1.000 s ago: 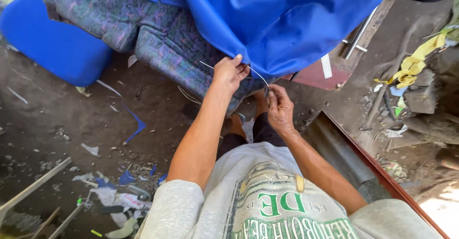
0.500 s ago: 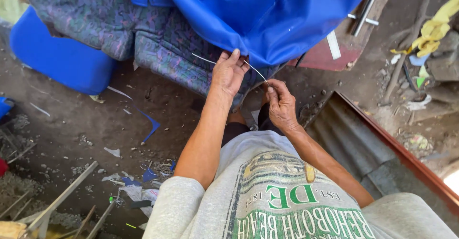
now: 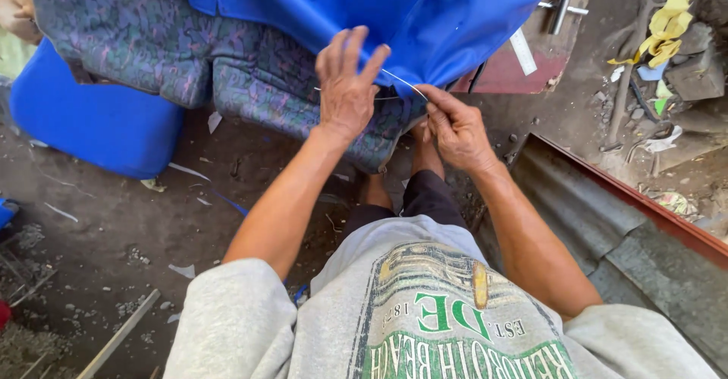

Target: Fitting and trimming a blue vinyl cover onto a vehicle seat cushion

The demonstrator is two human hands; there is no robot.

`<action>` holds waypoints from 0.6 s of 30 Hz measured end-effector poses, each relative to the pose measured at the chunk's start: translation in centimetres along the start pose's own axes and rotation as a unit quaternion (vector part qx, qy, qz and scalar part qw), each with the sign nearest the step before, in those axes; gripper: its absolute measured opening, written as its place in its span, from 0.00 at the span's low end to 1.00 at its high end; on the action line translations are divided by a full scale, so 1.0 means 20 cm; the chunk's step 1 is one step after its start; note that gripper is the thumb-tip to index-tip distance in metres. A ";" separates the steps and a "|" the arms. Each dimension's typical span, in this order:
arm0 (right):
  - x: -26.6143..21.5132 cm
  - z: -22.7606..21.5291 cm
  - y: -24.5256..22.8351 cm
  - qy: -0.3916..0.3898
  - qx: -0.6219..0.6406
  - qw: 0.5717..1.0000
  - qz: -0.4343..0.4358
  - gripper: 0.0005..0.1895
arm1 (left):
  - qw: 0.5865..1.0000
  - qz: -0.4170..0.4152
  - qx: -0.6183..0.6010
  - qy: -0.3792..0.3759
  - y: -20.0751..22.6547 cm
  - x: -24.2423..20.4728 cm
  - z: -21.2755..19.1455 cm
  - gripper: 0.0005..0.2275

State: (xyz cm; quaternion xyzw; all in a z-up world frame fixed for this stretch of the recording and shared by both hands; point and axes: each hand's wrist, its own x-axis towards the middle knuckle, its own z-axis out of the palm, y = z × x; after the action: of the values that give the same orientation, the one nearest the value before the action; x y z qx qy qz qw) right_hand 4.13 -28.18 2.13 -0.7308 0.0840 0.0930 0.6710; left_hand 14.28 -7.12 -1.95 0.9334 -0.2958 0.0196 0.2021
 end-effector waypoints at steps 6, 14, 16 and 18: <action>0.08 0.00 -0.04 0.077 0.144 0.980 0.115 0.12 | 0.972 0.054 -0.205 -0.105 0.00 0.13 -0.16 0.14; -0.01 0.11 0.10 0.099 0.146 0.956 0.233 0.13 | 0.584 -0.404 -0.702 0.055 0.40 -0.10 0.11 0.12; -0.03 0.11 0.16 0.095 0.198 0.936 0.274 0.13 | 0.536 -0.431 -0.719 0.103 0.46 -0.13 0.18 0.12; -0.03 0.08 0.21 0.092 0.175 0.938 0.283 0.14 | 0.543 -0.458 -0.693 0.122 0.51 -0.11 0.16 0.11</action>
State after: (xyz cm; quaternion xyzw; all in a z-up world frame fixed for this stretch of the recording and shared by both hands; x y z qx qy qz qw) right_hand 2.49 -27.00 -1.84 -0.5532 0.3639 0.1952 0.7235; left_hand 6.51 -14.72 -1.62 0.4998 0.2776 -0.1730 0.8020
